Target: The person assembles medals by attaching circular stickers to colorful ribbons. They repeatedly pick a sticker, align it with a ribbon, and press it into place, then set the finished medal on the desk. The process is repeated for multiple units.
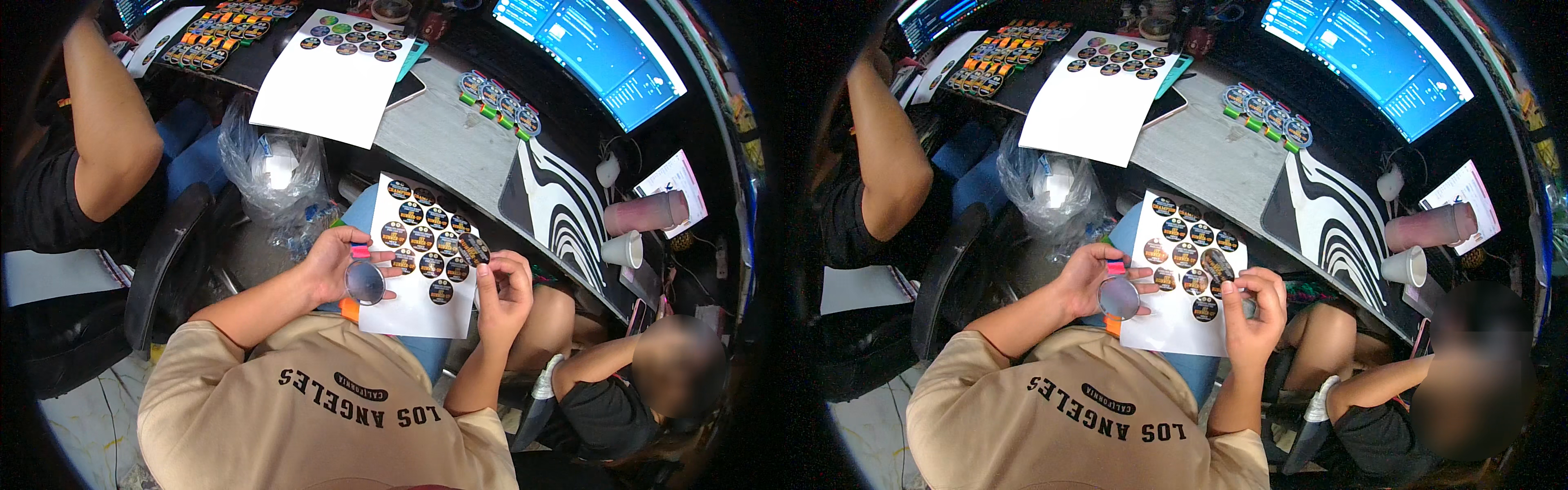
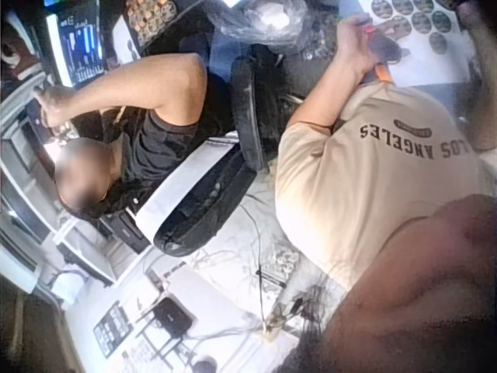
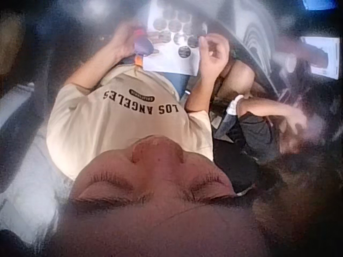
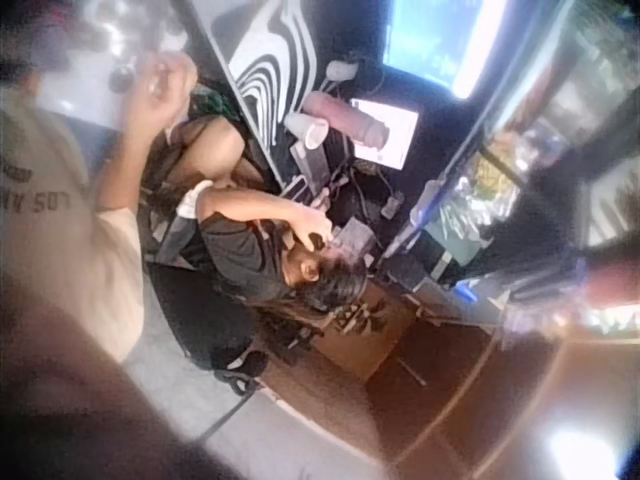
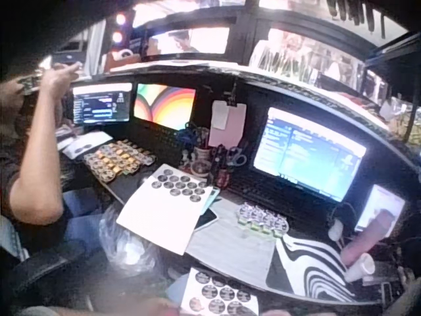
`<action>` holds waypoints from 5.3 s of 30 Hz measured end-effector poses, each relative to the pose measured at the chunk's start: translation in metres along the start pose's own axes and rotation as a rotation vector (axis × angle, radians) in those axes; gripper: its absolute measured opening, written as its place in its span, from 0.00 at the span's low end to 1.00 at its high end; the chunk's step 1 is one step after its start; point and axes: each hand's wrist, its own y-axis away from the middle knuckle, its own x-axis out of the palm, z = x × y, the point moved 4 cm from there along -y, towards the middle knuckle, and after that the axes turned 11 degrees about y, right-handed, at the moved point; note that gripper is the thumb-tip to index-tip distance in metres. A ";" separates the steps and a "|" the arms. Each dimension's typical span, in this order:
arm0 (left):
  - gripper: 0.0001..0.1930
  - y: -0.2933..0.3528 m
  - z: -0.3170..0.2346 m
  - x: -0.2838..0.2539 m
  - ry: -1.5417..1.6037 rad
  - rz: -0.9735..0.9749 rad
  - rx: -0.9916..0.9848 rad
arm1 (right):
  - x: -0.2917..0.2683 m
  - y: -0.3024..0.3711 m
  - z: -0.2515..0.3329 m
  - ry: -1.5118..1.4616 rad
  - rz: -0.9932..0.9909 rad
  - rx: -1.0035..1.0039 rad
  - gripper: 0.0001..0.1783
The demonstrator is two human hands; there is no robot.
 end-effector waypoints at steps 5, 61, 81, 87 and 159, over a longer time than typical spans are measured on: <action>0.19 0.002 0.008 -0.003 -0.016 -0.025 -0.102 | 0.011 0.005 0.002 -0.061 0.101 0.011 0.05; 0.31 0.027 0.023 0.055 -0.258 0.478 0.069 | 0.042 0.013 0.036 0.140 0.341 -0.040 0.04; 0.33 0.028 0.027 0.054 -0.371 0.466 0.127 | 0.040 0.021 0.046 0.529 0.164 -0.188 0.12; 0.35 0.030 0.021 0.056 -0.266 0.533 0.079 | 0.033 0.037 0.043 0.503 -0.048 -0.326 0.19; 0.15 0.094 0.098 0.157 -1.144 1.158 -0.051 | -0.117 -0.081 0.210 -1.130 0.509 -0.333 0.11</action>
